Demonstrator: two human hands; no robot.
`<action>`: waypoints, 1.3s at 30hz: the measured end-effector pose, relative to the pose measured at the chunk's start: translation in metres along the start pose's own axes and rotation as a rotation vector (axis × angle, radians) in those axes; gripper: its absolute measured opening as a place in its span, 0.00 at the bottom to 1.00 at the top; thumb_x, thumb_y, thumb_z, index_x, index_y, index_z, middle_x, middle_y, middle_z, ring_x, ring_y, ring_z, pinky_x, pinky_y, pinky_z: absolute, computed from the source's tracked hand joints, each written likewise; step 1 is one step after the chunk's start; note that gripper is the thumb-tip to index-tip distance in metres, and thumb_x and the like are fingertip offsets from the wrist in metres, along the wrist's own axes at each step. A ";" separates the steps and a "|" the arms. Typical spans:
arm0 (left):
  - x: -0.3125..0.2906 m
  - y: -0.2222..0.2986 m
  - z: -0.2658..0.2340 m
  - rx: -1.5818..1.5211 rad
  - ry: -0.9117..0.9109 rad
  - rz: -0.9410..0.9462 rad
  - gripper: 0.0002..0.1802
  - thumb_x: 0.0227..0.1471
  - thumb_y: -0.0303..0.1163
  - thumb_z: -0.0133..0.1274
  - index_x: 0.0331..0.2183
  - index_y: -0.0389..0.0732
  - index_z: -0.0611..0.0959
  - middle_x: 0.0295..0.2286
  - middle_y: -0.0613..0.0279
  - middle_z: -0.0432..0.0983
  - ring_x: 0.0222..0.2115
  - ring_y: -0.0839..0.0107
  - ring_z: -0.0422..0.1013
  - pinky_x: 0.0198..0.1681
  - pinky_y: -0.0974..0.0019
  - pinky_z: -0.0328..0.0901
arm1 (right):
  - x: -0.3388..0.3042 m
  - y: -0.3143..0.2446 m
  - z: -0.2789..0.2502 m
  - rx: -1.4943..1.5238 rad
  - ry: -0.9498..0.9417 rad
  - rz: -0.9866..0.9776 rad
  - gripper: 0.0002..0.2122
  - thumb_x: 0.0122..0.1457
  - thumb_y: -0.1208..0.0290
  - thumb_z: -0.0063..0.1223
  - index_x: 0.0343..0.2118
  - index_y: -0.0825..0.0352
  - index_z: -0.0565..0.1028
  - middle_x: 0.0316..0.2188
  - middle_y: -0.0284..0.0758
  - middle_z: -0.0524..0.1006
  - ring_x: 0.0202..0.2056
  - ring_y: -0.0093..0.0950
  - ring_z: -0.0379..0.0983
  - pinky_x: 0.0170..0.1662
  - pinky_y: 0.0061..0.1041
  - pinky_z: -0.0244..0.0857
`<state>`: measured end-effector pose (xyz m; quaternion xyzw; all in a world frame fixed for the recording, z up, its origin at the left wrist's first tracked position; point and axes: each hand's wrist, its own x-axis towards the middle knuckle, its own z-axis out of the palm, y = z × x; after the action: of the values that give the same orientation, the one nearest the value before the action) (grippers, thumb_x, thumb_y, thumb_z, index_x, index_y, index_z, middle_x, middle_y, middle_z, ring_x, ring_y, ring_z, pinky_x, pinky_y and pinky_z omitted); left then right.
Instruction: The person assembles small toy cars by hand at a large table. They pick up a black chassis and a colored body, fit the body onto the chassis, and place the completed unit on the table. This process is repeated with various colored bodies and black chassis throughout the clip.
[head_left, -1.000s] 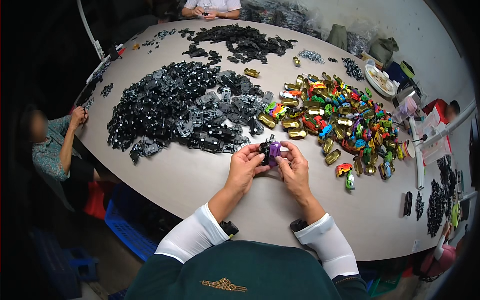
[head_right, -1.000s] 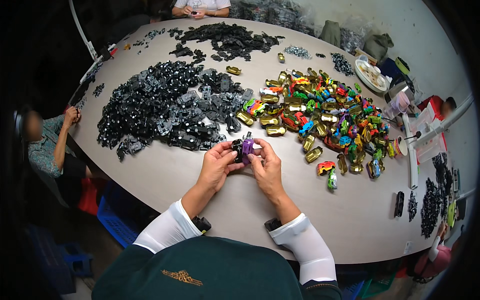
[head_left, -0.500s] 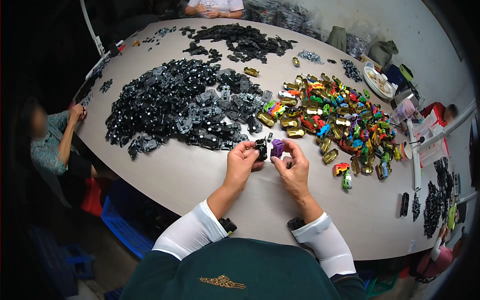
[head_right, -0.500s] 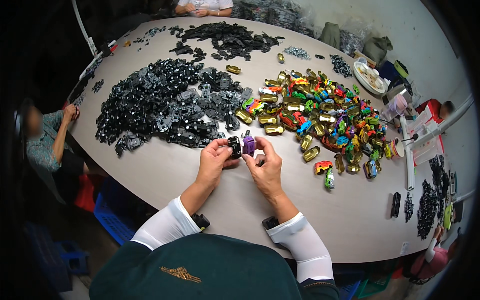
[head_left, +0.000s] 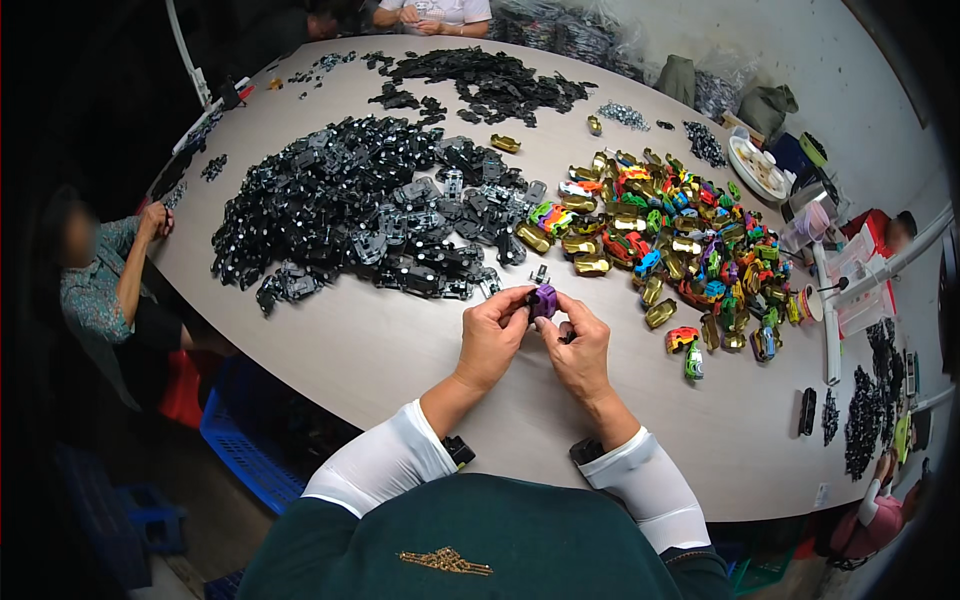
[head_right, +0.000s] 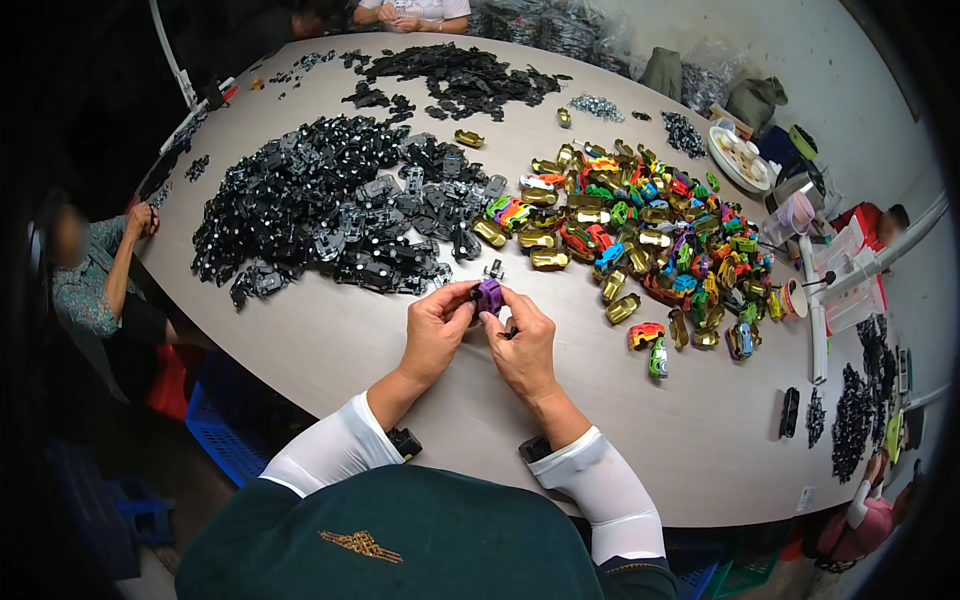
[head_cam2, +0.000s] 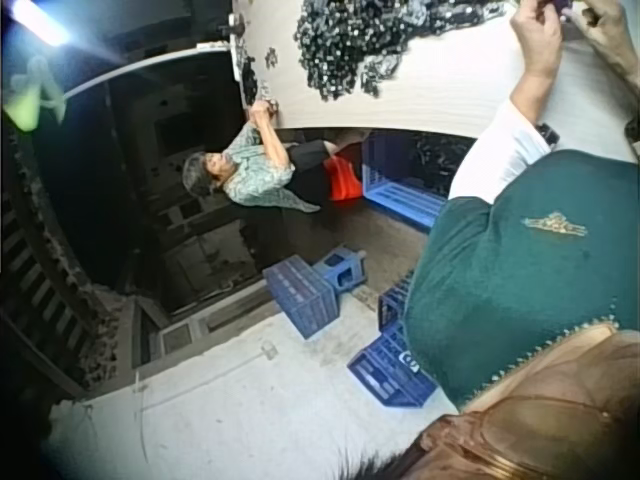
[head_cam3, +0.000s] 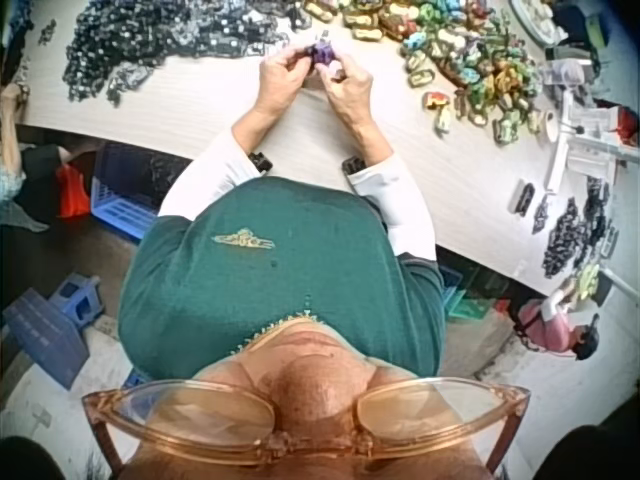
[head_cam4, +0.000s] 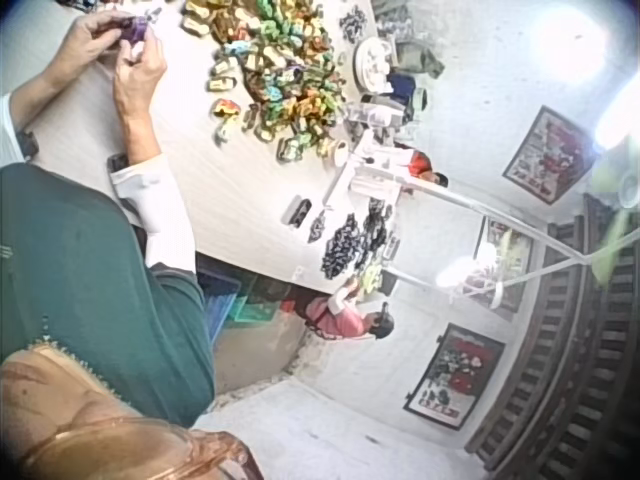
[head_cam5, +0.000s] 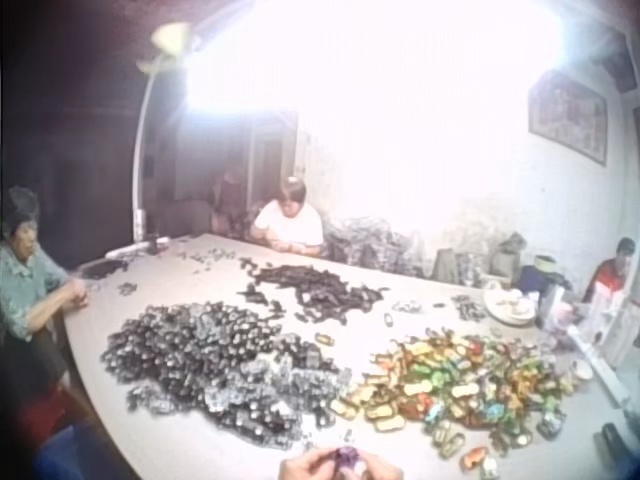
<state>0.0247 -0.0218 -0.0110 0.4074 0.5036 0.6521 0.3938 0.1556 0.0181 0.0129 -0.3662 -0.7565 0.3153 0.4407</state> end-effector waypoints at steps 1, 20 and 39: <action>0.000 0.001 0.000 -0.014 0.012 -0.010 0.15 0.53 0.17 0.46 0.44 0.32 0.78 0.36 0.60 0.79 0.35 0.79 0.74 0.38 0.76 0.70 | 0.000 -0.001 0.000 -0.003 0.000 -0.003 0.17 0.46 0.80 0.60 0.42 0.71 0.75 0.26 0.37 0.75 0.18 0.23 0.65 0.22 0.22 0.61; 0.001 0.000 -0.002 0.019 0.043 -0.004 0.14 0.53 0.18 0.48 0.43 0.32 0.78 0.33 0.62 0.79 0.31 0.82 0.73 0.33 0.78 0.70 | -0.002 -0.002 0.001 -0.030 -0.010 -0.015 0.17 0.45 0.80 0.60 0.42 0.71 0.75 0.26 0.38 0.75 0.18 0.23 0.65 0.22 0.23 0.61; 0.004 0.004 -0.006 -0.069 0.004 -0.123 0.08 0.49 0.20 0.57 0.33 0.35 0.75 0.30 0.63 0.76 0.28 0.80 0.73 0.34 0.75 0.71 | 0.002 -0.001 -0.002 -0.233 0.080 -0.131 0.17 0.51 0.80 0.57 0.45 0.71 0.73 0.29 0.38 0.77 0.29 0.28 0.76 0.31 0.20 0.68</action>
<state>0.0176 -0.0208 -0.0071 0.3608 0.5058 0.6444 0.4458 0.1561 0.0192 0.0151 -0.3769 -0.7922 0.1811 0.4445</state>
